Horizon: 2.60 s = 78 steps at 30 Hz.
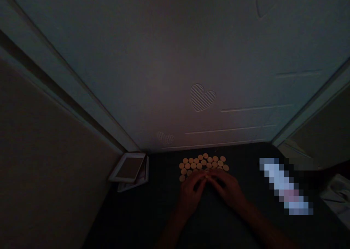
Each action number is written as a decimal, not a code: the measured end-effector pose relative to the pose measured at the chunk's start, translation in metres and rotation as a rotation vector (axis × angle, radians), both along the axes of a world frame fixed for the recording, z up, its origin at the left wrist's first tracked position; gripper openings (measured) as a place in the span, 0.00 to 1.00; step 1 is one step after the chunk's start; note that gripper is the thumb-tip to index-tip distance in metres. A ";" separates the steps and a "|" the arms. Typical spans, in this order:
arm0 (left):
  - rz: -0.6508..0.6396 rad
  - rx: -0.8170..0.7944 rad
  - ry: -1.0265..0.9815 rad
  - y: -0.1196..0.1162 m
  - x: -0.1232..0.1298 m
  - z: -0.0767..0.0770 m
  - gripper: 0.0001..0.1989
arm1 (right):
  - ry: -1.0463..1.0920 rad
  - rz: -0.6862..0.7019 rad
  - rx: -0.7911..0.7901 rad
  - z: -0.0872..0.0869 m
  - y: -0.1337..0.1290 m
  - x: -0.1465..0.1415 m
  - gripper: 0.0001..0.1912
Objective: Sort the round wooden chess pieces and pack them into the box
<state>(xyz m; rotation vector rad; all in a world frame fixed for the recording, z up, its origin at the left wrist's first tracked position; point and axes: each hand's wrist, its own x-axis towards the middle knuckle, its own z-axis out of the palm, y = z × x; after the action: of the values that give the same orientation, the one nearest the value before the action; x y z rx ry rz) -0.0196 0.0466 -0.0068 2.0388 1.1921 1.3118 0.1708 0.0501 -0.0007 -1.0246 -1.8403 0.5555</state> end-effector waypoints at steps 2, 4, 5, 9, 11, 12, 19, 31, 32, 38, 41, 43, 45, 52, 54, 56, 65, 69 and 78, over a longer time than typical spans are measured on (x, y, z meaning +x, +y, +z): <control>0.005 -0.001 0.002 -0.001 0.000 0.002 0.12 | -0.003 0.018 0.001 0.001 0.001 0.001 0.11; 0.005 -0.007 0.002 -0.001 0.000 0.003 0.12 | -0.006 0.036 0.001 0.002 0.001 0.002 0.12; 0.004 -0.011 0.000 -0.001 0.000 0.003 0.12 | -0.009 0.046 0.002 0.002 0.001 0.003 0.13; 0.011 -0.023 -0.009 0.000 0.000 0.003 0.11 | -0.026 0.072 0.018 0.004 0.002 0.004 0.16; 0.019 -0.029 -0.007 0.000 0.000 0.003 0.11 | -0.034 0.082 0.032 0.004 0.002 0.004 0.16; 0.020 -0.031 -0.006 0.000 0.001 0.003 0.11 | -0.037 0.085 0.036 0.003 0.002 0.004 0.15; 0.019 -0.068 0.003 0.000 0.000 0.003 0.12 | -0.023 0.075 0.044 0.003 0.003 0.004 0.14; 0.028 -0.100 0.026 -0.003 -0.001 0.003 0.10 | -0.055 0.001 -0.010 0.001 -0.001 0.004 0.12; 0.034 -0.102 0.027 -0.003 0.000 0.004 0.10 | -0.053 -0.001 -0.010 0.001 -0.001 0.004 0.12; 0.046 -0.091 0.036 -0.003 0.001 0.008 0.09 | -0.051 0.023 -0.042 0.005 -0.001 0.003 0.11; 0.053 -0.070 0.042 -0.004 0.002 0.010 0.09 | -0.026 0.014 -0.041 0.005 -0.001 0.003 0.12; 0.058 -0.062 0.045 -0.004 0.002 0.010 0.10 | -0.020 0.013 -0.040 0.005 -0.001 0.002 0.12; 0.059 -0.064 0.048 -0.004 0.003 0.010 0.11 | -0.018 0.009 -0.045 0.004 -0.001 0.002 0.12; 0.047 -0.105 0.071 -0.004 0.003 0.007 0.13 | -0.004 0.005 -0.054 0.002 -0.001 0.002 0.13; 0.045 -0.106 0.073 -0.004 0.003 0.008 0.12 | 0.004 -0.004 -0.061 0.002 -0.002 0.002 0.13; 0.041 -0.109 0.072 -0.004 0.003 0.008 0.12 | 0.018 -0.013 -0.070 0.004 -0.004 0.002 0.14; 0.018 -0.113 0.076 -0.004 0.002 0.008 0.13 | 0.012 0.006 -0.060 0.007 -0.005 0.002 0.15; 0.021 -0.128 0.047 -0.005 0.003 0.009 0.13 | 0.009 0.002 -0.064 0.004 -0.005 0.003 0.17; 0.025 -0.122 0.060 -0.005 0.002 0.008 0.13 | 0.038 -0.014 -0.090 0.004 -0.006 0.001 0.16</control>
<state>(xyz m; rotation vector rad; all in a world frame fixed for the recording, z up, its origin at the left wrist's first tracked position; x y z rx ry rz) -0.0173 0.0417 0.0012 1.9945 1.2954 1.1670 0.1721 0.0441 0.0030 -1.0786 -1.7876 0.6507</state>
